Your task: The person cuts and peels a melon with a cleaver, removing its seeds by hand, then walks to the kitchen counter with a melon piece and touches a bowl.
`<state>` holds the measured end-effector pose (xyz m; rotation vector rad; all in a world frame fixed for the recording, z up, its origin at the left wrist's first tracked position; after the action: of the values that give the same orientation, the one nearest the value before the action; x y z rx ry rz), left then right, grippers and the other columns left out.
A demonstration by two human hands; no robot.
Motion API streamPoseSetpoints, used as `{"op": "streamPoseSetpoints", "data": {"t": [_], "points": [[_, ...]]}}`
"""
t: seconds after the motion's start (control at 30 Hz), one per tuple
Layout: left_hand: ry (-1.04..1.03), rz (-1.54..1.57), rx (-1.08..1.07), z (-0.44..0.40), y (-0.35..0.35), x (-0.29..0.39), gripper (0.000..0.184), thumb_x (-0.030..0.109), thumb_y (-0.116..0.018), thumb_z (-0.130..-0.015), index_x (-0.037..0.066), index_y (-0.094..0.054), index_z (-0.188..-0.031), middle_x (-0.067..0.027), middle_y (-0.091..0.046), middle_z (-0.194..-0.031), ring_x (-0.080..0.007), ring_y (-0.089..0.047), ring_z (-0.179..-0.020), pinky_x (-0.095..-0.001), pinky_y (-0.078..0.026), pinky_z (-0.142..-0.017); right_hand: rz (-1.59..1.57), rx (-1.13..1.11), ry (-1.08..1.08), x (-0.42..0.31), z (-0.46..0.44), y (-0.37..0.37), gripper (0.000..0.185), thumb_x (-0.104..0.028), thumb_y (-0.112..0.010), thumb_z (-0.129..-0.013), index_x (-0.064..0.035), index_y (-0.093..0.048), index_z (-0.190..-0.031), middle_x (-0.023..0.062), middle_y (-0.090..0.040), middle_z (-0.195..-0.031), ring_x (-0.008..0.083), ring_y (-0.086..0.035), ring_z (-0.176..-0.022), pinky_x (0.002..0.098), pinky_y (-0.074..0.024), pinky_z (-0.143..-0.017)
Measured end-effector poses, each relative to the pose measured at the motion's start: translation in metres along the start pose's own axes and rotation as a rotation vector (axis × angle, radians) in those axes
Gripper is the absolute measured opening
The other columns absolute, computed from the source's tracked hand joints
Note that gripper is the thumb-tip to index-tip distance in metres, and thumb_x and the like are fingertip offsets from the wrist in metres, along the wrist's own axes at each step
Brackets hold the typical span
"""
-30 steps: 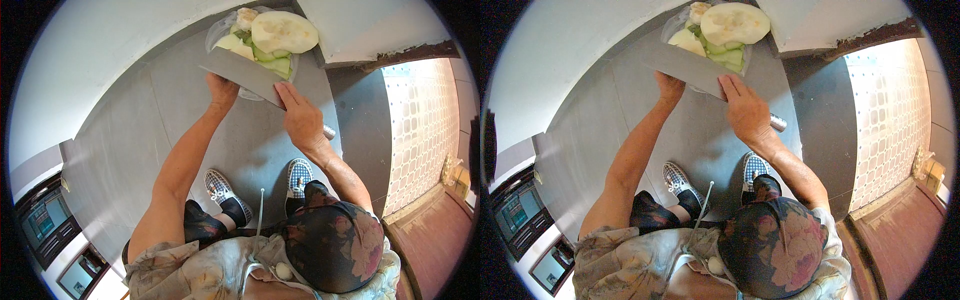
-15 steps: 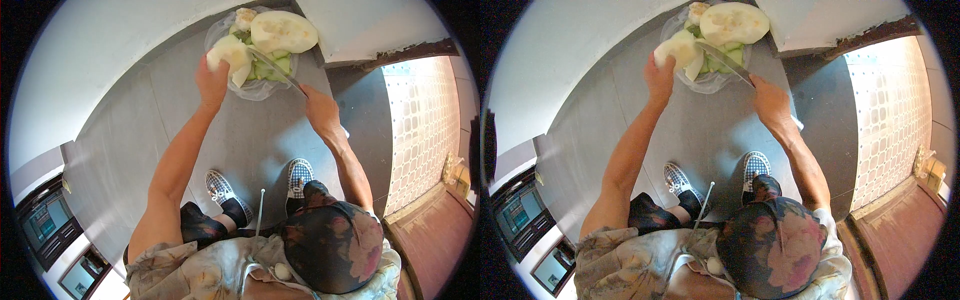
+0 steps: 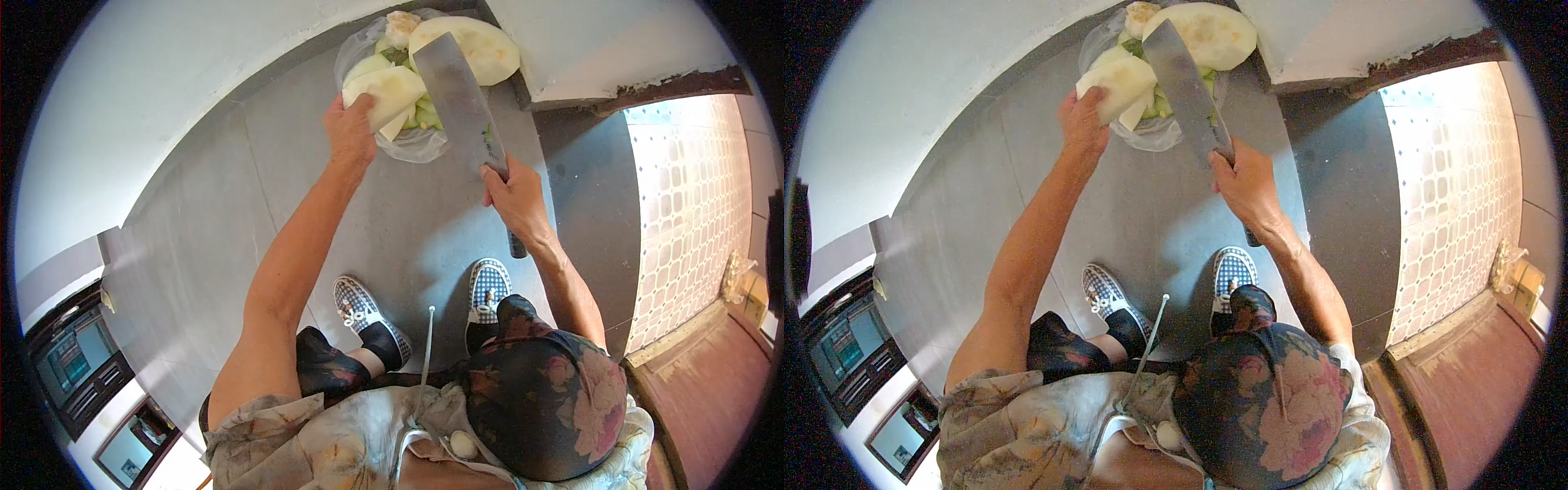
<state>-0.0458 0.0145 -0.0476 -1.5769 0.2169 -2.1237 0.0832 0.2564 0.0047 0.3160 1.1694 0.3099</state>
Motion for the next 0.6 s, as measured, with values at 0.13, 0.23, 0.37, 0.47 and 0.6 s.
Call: {"op": "streamPoseSetpoints", "data": {"t": [0.13, 0.23, 0.37, 0.47, 0.6], "points": [[0.037, 0.001, -0.065, -0.004, 0.000, -0.003, 0.042, -0.003, -0.057, -0.076, -0.007, -0.051, -0.117, -0.0154, -0.060, -0.110, -0.0254, -0.062, -0.097, -0.0354, -0.051, -0.087, -0.051, -0.018, -0.058, 0.010, 0.000, 0.005, 0.022, -0.020, -0.057, -0.089, 0.0015, -0.059, -0.094, 0.0068, -0.059, -0.057, 0.0127, -0.056, -0.049, 0.0298, -0.0424, -0.047], [0.047, 0.021, -0.084, -0.002, -0.005, 0.000, 0.044, -0.003, -0.056, -0.076, -0.008, -0.050, -0.118, -0.0161, -0.059, -0.112, -0.0261, -0.062, -0.098, -0.0359, -0.051, -0.088, -0.179, -0.056, -0.090, 0.015, 0.003, 0.005, 0.021, -0.021, -0.058, -0.090, 0.0001, -0.058, -0.093, 0.0035, -0.056, -0.055, 0.0102, -0.052, -0.047, 0.0272, -0.0400, -0.045], [0.057, 0.020, -0.090, -0.002, -0.007, 0.004, 0.044, -0.003, -0.056, -0.075, -0.008, -0.050, -0.118, -0.0162, -0.059, -0.112, -0.0260, -0.062, -0.098, -0.0355, -0.051, -0.088, -0.243, -0.034, -0.112, 0.015, 0.008, 0.009, 0.021, -0.022, -0.057, -0.091, -0.0008, -0.058, -0.093, 0.0012, -0.053, -0.055, 0.0082, -0.048, -0.046, 0.0255, -0.0371, -0.042], [0.059, 0.028, -0.101, -0.005, -0.007, 0.005, 0.043, -0.003, -0.056, -0.074, -0.008, -0.051, -0.117, -0.0160, -0.060, -0.110, -0.0252, -0.062, -0.096, -0.0347, -0.051, -0.087, -0.215, -0.040, -0.100, 0.019, 0.008, 0.012, 0.022, -0.022, -0.057, -0.092, -0.0006, -0.057, -0.097, 0.0006, -0.052, -0.055, 0.0064, -0.047, -0.045, 0.0233, -0.0351, -0.040], [0.052, 0.030, -0.091, -0.005, -0.006, 0.006, 0.040, -0.004, -0.056, -0.074, -0.008, -0.053, -0.113, -0.0154, -0.061, -0.107, -0.0244, -0.062, -0.094, -0.0341, -0.051, -0.085, -0.217, -0.046, -0.097, 0.018, 0.008, 0.014, 0.025, -0.025, -0.056, -0.093, -0.0012, -0.055, -0.099, -0.0012, -0.051, -0.054, 0.0035, -0.044, -0.043, 0.0194, -0.0334, -0.037]]}}
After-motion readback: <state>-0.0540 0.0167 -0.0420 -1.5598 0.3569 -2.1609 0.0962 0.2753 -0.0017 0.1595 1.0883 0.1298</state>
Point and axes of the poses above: each hand's wrist, its own z-axis away from the middle knuckle, its own y-axis out of the back of the hand, x = y × z, the point moved 9 cm from there along -z, towards the middle knuckle
